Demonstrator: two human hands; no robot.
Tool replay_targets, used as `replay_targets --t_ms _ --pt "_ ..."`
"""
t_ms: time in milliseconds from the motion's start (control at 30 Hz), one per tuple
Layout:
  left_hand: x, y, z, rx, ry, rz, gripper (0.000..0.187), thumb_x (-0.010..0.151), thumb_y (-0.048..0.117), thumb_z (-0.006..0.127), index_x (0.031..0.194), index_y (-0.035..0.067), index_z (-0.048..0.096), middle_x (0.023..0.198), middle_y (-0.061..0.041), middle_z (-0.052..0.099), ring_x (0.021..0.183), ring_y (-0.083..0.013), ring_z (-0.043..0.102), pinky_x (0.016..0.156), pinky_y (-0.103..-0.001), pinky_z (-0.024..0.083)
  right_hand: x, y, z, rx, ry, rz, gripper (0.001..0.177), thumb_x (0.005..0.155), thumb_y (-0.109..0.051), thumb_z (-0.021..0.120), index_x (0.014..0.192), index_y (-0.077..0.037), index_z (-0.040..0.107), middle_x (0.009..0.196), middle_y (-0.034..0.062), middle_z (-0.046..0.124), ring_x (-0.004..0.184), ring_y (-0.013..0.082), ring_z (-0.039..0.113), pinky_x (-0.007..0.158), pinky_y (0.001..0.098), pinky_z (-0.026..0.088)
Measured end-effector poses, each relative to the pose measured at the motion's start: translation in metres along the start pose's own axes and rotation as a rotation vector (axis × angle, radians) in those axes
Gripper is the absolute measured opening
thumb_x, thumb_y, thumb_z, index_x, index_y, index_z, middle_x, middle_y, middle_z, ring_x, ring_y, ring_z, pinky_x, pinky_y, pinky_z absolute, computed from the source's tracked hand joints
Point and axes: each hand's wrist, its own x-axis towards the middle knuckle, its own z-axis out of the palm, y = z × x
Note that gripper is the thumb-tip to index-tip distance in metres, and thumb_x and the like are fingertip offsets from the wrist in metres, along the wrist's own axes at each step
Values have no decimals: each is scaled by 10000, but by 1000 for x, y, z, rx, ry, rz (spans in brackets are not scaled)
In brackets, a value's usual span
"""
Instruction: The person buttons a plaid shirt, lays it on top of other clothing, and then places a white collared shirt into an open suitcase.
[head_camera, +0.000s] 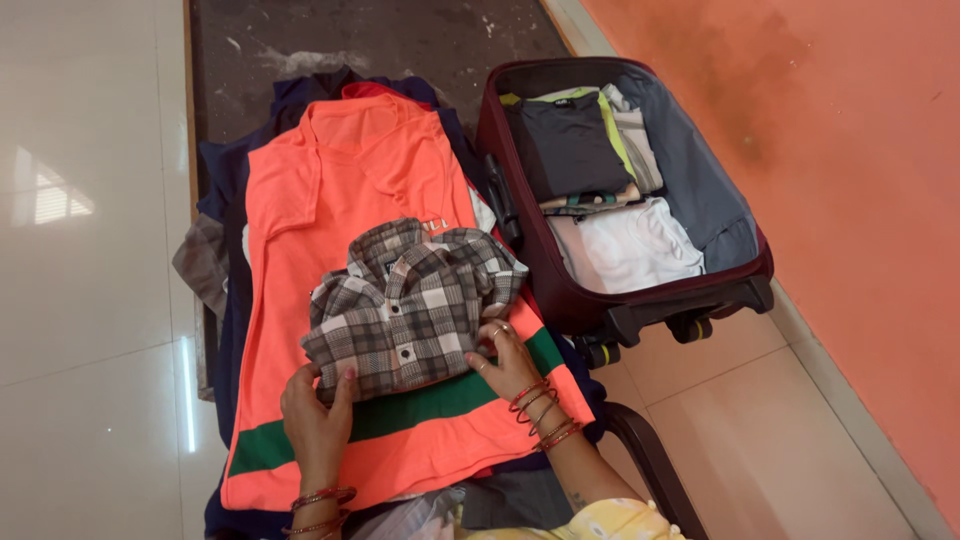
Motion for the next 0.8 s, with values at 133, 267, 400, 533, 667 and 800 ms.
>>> replay_targets --t_ms 133,267,400,533,667,800 --pt "-4 31 -22 -306 -62 -54 439 946 375 760 1096 -21 644 848 -153 688 641 -230 618 599 -344 479 5 -23 -18 464 4 100 374 869 -145 811 1158 -9 616 1067 58 641 905 142 641 786 288 551" --pt "-16 50 -62 -409 -172 -254 572 856 354 782 1266 17 567 774 -136 717 608 -192 621 535 -339 445 -14 -49 -88 644 -49 170 305 851 -57 752 1133 -4 652 935 4 648 847 95 612 746 269 520" --pt "-19 62 -83 308 -347 -89 673 781 365 838 1302 53 550 883 -152 742 790 -319 726 666 -415 553 -16 -95 -125 -66 -308 255 381 829 -152 810 1161 -72 638 733 42 642 672 142 607 620 298 476" --pt "-16 80 -68 318 -72 424 512 755 220 778 1178 9 582 1204 -191 679 1080 -411 646 869 -453 545 -9 -138 -109 -48 -126 98 351 825 -190 803 1110 -69 639 730 80 701 604 196 707 579 330 553" --pt "-3 107 -31 247 66 612 495 767 156 716 1201 -50 599 1233 -230 641 1115 -425 613 918 -486 519 2 -149 -66 46 -144 -30 230 888 -173 757 1074 -59 682 869 93 758 760 198 770 674 338 612" --pt "14 87 27 218 -233 305 192 945 102 634 1127 40 640 1020 -186 724 935 -398 704 780 -491 562 19 -124 -6 -14 -260 -6 231 883 -128 729 1094 -45 682 946 133 775 847 232 773 745 352 612"
